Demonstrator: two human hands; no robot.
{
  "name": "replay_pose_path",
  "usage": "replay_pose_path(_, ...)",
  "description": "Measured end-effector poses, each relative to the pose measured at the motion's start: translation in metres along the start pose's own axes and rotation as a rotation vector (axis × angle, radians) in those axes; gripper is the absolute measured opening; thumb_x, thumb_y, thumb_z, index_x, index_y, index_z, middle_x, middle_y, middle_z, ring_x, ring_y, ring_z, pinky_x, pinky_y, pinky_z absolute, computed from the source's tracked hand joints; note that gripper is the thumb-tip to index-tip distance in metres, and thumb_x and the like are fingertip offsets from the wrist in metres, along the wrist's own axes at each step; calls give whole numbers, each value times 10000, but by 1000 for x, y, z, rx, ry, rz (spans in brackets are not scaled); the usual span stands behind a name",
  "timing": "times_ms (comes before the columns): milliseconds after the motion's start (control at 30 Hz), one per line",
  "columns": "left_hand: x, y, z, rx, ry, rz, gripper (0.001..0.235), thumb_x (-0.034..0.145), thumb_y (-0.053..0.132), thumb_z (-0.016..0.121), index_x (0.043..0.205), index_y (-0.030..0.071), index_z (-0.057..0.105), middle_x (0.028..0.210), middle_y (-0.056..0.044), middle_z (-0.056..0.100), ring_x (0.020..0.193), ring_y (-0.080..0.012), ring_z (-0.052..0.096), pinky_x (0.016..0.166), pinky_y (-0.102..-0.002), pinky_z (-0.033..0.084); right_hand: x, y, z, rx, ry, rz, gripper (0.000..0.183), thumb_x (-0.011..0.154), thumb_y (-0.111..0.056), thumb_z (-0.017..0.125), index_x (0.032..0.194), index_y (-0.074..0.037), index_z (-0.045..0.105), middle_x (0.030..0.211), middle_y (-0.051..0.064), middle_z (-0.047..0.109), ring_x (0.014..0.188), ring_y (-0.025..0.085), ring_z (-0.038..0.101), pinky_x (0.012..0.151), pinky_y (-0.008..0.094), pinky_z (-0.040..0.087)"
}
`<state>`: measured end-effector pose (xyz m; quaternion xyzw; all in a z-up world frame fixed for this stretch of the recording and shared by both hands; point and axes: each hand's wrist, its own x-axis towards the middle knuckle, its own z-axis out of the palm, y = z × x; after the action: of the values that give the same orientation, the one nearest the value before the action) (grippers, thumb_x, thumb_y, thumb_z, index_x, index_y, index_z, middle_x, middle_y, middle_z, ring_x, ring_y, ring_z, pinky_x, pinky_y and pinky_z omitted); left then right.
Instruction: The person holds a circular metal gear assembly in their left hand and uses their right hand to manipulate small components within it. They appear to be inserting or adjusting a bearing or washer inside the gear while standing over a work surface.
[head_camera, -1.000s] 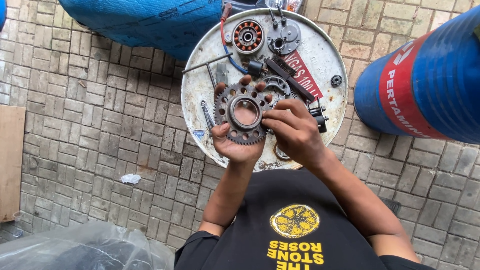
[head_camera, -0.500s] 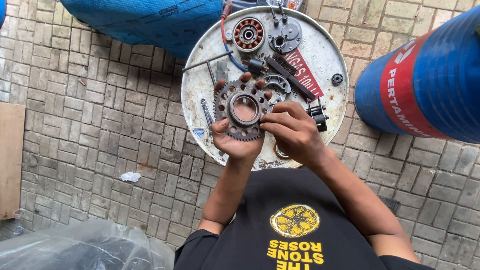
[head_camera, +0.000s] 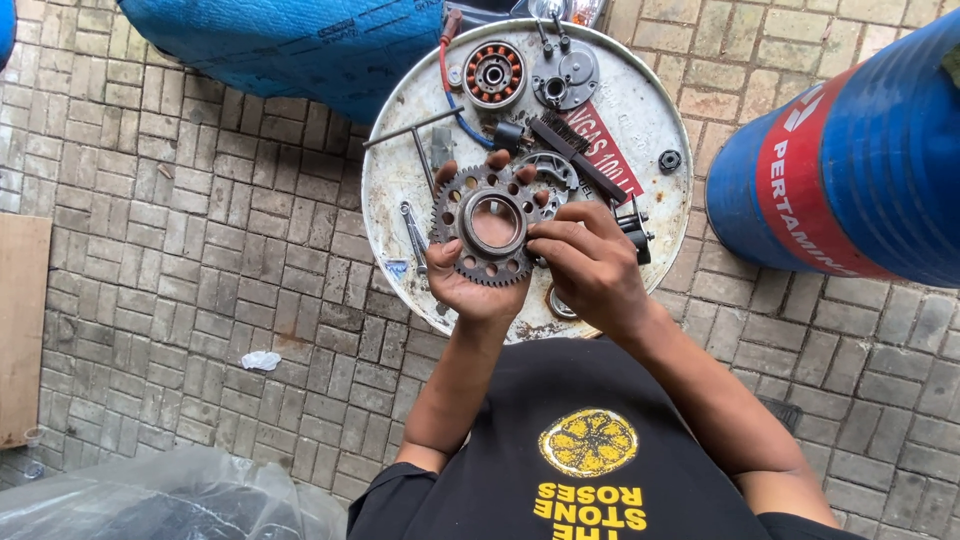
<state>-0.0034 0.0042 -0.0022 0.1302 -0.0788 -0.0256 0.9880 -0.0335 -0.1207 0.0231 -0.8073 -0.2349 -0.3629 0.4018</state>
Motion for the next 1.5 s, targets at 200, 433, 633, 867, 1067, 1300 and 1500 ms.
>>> replay_pose_path(200,0,1,-17,12,-37,16,668,850,274,462,1511,210,395,1500,-301,411,1355,-533,458,1091,-669,446,-4,-21,6,-14,-6,-70,208,917,75,661,782,-62,740,863,87,744,792,269,647,783,367,575)
replay_pose_path(433,0,2,-11,37,2,36,670,847,275,480,1510,208,405,1488,-290,439,1348,-521,477,1082,-655,466,-7,-8,11,-11,39,-28,217,942,45,653,778,-81,717,898,63,748,783,263,648,770,364,572)
replay_pose_path(633,-3,10,-11,-111,5,-120,667,845,337,480,1502,236,418,1496,-299,424,1300,-566,503,932,-674,538,5,-18,-9,196,46,261,155,893,106,718,841,-38,743,857,121,760,727,311,701,681,368,570)
replay_pose_path(867,-9,7,-14,-90,34,-160,665,841,375,482,1493,251,439,1518,-278,429,1325,-569,485,980,-704,501,3,-30,-9,88,29,401,99,879,87,757,904,-9,761,834,144,727,709,281,712,627,346,565)
replay_pose_path(1067,-15,8,-10,-54,67,-90,661,831,368,504,1476,226,486,1492,-276,473,1357,-546,471,1083,-697,440,2,-28,-12,238,-59,509,104,839,33,801,926,-23,794,876,159,750,730,258,724,636,320,576)
replay_pose_path(1300,-23,8,-1,-75,92,-116,645,840,383,504,1463,217,519,1496,-293,466,1370,-559,449,1100,-700,415,-12,-14,-26,652,-125,740,227,819,4,840,1039,-7,787,1006,163,743,817,133,673,726,265,586)
replay_pose_path(1500,-28,-2,-1,-126,106,-148,668,829,378,528,1475,210,504,1504,-296,451,1358,-557,461,1079,-692,437,-8,-18,-33,218,-87,501,89,886,26,805,967,-11,800,933,144,704,749,200,697,639,288,567)
